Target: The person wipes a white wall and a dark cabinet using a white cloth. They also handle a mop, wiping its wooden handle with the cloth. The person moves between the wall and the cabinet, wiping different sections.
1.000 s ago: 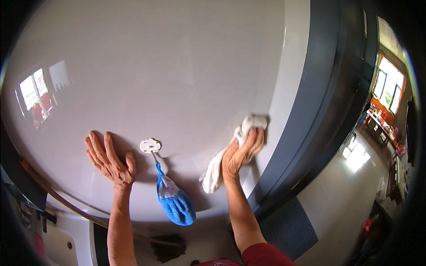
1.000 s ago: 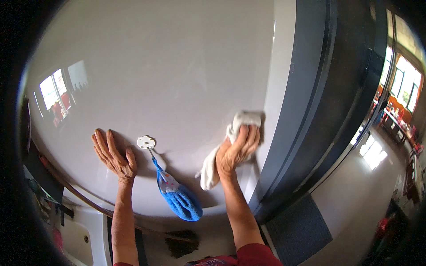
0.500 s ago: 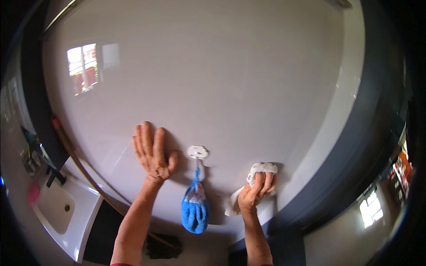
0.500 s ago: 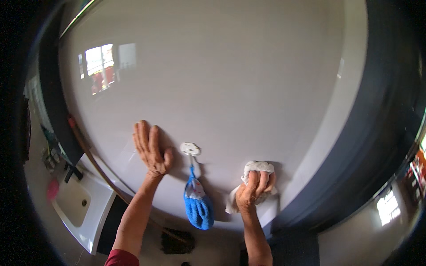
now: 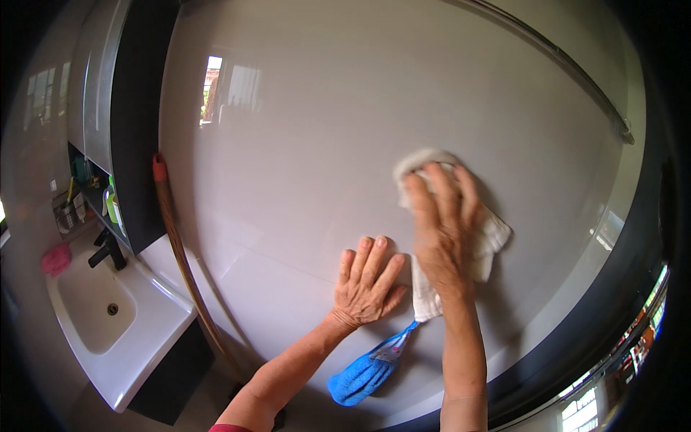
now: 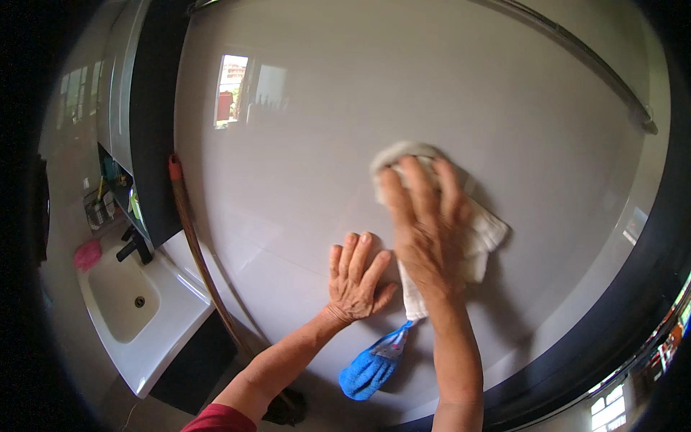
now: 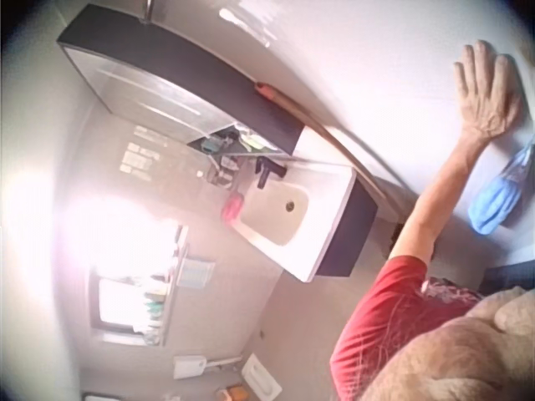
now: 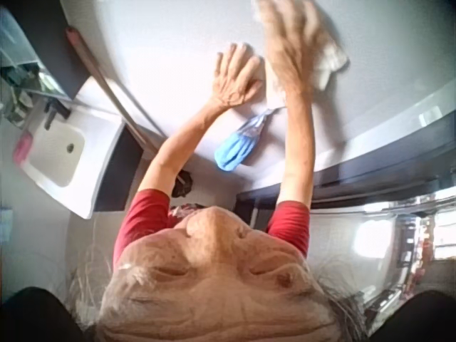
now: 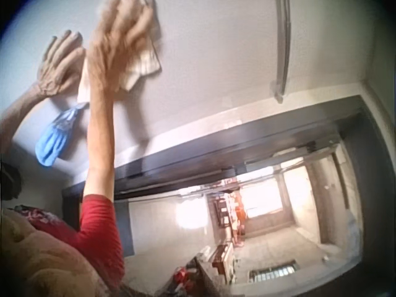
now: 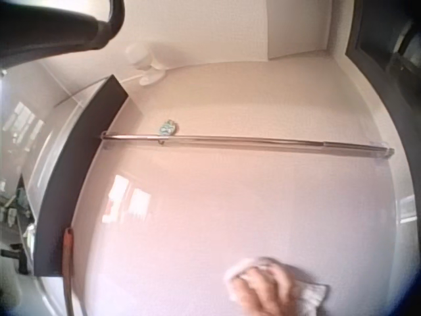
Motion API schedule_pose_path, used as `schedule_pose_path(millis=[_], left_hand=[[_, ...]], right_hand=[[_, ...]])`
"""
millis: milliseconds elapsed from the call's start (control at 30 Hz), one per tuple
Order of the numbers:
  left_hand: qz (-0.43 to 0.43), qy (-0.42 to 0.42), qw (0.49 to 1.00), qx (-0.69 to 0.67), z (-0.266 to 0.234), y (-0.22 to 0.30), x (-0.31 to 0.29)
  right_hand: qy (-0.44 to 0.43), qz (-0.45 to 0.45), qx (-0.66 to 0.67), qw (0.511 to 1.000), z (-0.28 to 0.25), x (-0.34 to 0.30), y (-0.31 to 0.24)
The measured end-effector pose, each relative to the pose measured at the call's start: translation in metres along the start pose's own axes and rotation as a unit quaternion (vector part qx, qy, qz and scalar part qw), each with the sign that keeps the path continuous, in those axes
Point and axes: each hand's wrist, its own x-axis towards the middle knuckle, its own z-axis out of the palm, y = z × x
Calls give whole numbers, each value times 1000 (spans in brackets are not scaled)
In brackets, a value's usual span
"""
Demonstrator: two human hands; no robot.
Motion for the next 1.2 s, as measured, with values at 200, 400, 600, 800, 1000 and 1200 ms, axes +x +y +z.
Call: schedule_pose_path(millis=[200,400,600,800,1000,1200], left_hand=[[6,-28,987,-158,-6,-13,-6],[-25,37,996,-77,-55,-107,-8],[-144,51,983,100,-81,-195,-36],[-149,69,981,99,-72,-199,-43],[-144,92,982,86,-65,-198,-40],[-147,72,981,109,-72,-203,-42]], right_hand=[[-12,-194,66,979,45,56,-54],[107,98,-75,987,21,85,-13],[102,33,-76,991,47,114,-50],[8,-185,17,982,81,92,-142],[-37,-253,34,966,94,29,-160],[59,59,-114,990,51,109,-76]])
